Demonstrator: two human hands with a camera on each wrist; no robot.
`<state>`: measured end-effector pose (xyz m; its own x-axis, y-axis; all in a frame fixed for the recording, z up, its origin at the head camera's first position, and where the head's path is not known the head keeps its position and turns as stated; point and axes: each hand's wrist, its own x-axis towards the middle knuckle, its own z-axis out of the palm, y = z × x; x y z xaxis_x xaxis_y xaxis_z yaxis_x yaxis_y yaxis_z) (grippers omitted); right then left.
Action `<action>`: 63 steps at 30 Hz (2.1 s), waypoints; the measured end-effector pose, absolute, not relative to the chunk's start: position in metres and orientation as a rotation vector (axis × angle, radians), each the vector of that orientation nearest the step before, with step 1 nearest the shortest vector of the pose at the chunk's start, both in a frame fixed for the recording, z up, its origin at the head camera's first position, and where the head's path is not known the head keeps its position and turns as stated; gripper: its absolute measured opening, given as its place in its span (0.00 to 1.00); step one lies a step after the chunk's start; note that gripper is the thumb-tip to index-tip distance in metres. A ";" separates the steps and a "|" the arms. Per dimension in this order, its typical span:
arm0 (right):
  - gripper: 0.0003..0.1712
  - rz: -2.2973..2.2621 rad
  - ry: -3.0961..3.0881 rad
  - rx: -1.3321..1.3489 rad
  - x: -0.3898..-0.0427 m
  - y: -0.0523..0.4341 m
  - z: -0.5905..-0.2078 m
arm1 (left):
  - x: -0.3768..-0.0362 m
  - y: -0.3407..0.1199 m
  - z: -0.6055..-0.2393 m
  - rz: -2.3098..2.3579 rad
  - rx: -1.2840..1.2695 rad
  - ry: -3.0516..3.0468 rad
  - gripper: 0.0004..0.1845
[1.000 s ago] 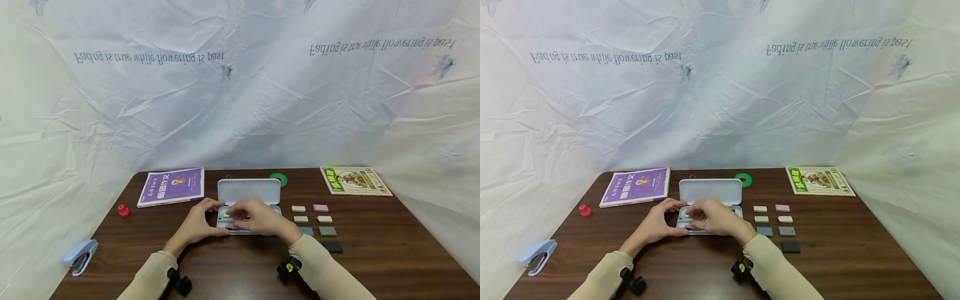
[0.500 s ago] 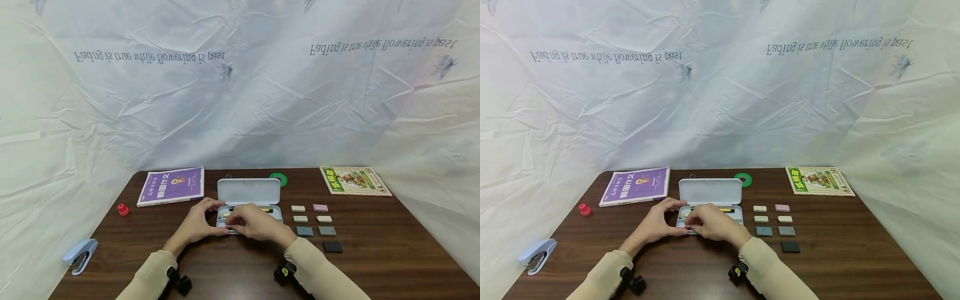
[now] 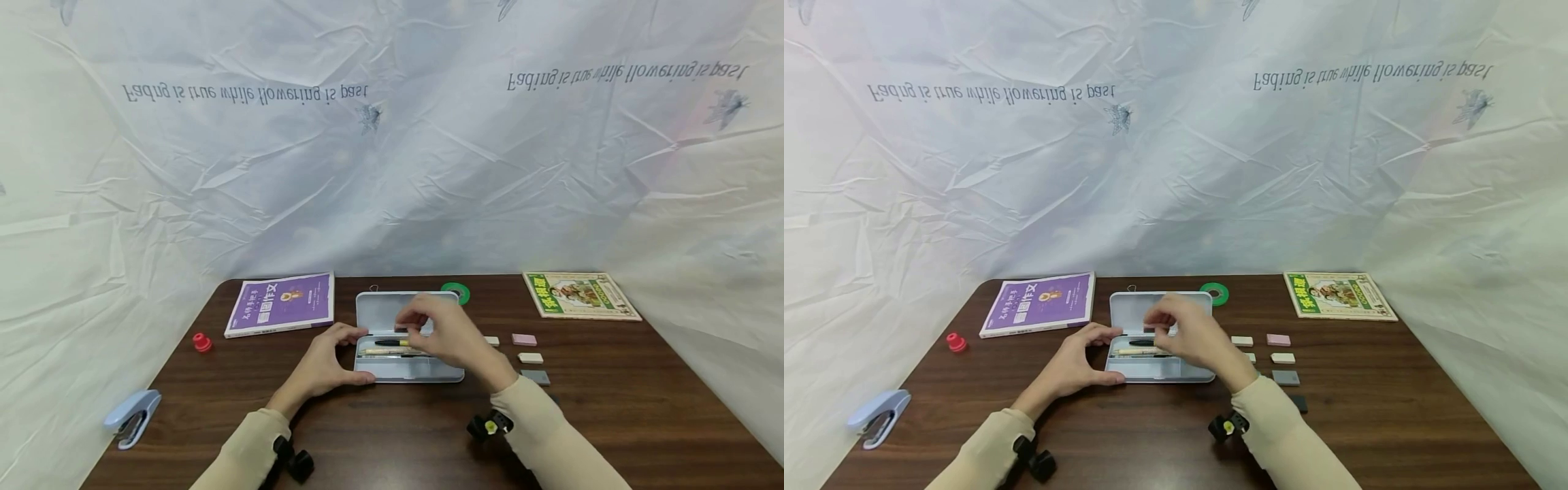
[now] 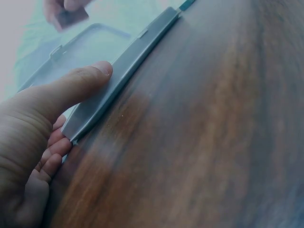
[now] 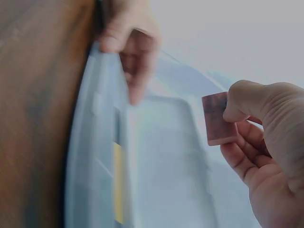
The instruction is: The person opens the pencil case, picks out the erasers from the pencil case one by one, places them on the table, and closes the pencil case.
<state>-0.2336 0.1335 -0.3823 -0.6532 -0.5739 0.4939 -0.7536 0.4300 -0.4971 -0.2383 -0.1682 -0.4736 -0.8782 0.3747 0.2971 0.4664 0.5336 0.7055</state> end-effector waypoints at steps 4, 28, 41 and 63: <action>0.17 1.007 -2.376 1.058 -0.230 0.157 -0.368 | -0.238 -0.168 -0.473 -1.270 -0.724 -2.659 0.46; 0.29 0.895 -2.431 0.833 -0.174 0.268 -0.403 | -0.238 -0.168 -0.474 -1.261 -0.719 -2.667 0.47; 0.27 1.000 -2.523 1.025 -0.158 0.275 -0.441 | -0.237 -0.167 -0.474 -1.237 -0.695 -2.690 0.47; 0.17 1.096 -2.692 1.196 -0.161 0.277 -0.432 | -0.238 -0.168 -0.475 -1.230 -0.717 -2.670 0.47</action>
